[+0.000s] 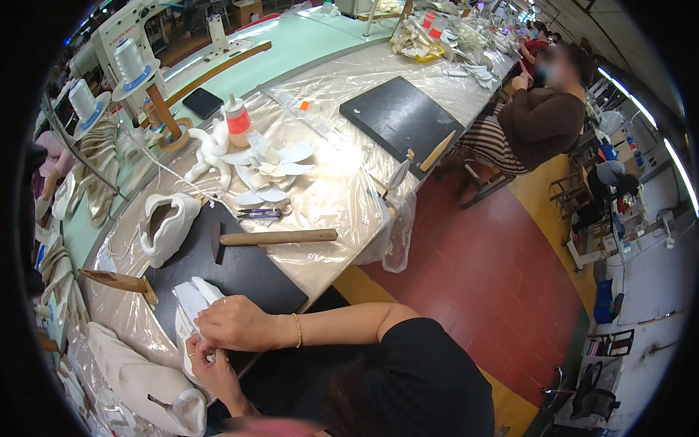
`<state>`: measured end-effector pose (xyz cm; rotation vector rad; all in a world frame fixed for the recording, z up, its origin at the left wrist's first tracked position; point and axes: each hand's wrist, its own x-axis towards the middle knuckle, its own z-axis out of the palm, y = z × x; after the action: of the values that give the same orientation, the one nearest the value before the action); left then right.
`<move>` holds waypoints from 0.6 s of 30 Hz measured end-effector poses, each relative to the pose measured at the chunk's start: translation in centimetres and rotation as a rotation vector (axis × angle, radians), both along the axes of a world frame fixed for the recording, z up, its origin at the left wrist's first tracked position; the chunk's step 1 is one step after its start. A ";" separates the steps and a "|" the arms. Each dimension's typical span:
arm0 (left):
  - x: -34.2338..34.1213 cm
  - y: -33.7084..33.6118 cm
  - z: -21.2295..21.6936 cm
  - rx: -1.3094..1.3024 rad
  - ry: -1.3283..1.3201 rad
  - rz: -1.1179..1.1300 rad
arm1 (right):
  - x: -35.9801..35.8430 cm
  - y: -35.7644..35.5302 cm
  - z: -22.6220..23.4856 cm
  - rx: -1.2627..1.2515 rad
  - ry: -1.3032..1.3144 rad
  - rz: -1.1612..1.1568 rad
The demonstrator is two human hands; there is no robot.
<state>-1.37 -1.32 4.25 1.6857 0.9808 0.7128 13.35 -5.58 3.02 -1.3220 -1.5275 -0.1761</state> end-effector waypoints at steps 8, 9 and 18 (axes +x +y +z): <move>0.4 0.6 0.2 0.163 -0.080 -0.126 | 1.6 -0.9 0.2 -0.180 0.224 0.169; 0.5 0.6 0.3 0.177 -0.049 -0.138 | 1.6 -0.9 0.2 -0.176 0.246 0.163; 1.5 0.7 0.0 0.301 -0.013 -0.137 | -0.3 0.1 -0.7 -0.063 0.259 -0.039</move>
<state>0.11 -0.62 4.24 1.9856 0.7678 0.8088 13.09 -5.51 2.35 -1.3681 -1.2982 0.0191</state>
